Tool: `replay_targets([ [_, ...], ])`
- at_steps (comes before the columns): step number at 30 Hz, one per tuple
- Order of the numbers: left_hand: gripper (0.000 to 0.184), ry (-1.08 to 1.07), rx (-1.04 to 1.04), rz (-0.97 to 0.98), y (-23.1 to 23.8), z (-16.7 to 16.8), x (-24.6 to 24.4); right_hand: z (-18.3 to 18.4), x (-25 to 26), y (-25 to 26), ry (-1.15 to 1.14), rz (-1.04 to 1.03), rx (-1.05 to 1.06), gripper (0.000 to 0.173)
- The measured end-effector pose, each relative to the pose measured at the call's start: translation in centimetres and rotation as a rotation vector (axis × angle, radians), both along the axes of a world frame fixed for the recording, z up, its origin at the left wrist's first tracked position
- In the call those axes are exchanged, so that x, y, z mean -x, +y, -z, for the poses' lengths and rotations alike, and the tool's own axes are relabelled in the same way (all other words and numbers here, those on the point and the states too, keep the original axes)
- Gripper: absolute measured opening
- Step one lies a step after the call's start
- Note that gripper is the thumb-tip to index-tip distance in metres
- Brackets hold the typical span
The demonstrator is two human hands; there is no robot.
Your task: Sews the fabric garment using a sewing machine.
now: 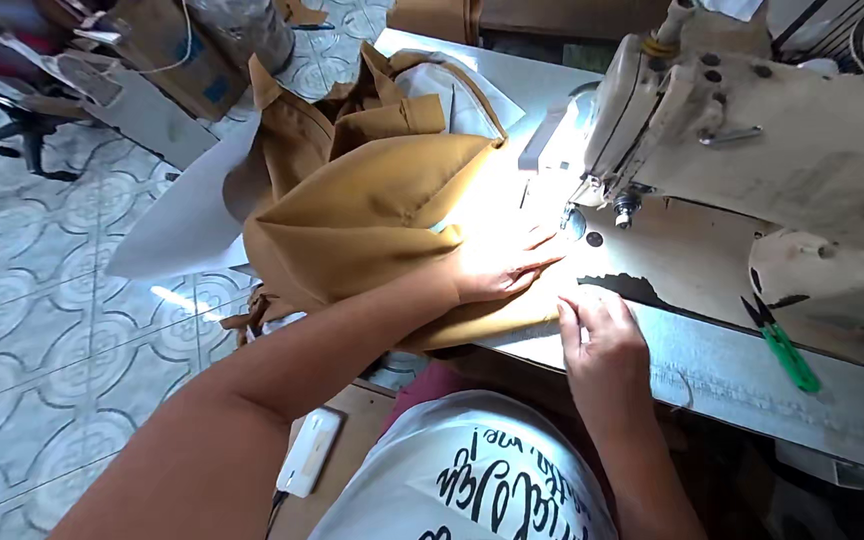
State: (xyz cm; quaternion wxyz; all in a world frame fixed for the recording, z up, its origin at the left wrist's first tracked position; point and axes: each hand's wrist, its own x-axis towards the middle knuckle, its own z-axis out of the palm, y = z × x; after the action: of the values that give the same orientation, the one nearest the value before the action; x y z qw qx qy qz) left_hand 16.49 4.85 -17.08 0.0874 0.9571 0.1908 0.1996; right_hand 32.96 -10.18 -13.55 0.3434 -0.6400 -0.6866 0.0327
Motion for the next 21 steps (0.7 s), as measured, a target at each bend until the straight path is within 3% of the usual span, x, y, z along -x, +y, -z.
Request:
replay_targets([
  [3,0.039,-0.037,0.014,-0.077,-2.1,-0.1,0.0,-0.1,2.2,1.8,0.162,0.028,0.025,0.018],
  [6,0.039,-0.005,-0.003,-0.114,-3.3,0.2,0.5,0.7,2.5,3.3,0.105,0.144,0.181,0.019],
  [9,0.047,0.105,0.085,-0.133,-3.4,-1.4,0.5,1.4,2.3,3.5,0.089,0.153,0.175,0.018],
  [12,0.034,0.286,0.159,-0.094,-1.6,-4.7,-0.8,1.8,2.3,3.5,0.056,0.167,0.147,0.020],
  [15,0.025,0.407,0.150,-0.012,1.5,-5.0,-1.7,1.9,2.3,3.9,0.038,0.181,0.147,0.023],
  [18,0.015,0.381,0.231,0.118,3.9,-5.5,-2.0,1.9,2.2,4.3,0.042,0.207,0.167,0.019],
  [21,0.010,0.217,0.333,0.219,6.1,-4.4,-1.9,1.8,1.9,4.5,0.088,0.214,0.201,0.019],
])
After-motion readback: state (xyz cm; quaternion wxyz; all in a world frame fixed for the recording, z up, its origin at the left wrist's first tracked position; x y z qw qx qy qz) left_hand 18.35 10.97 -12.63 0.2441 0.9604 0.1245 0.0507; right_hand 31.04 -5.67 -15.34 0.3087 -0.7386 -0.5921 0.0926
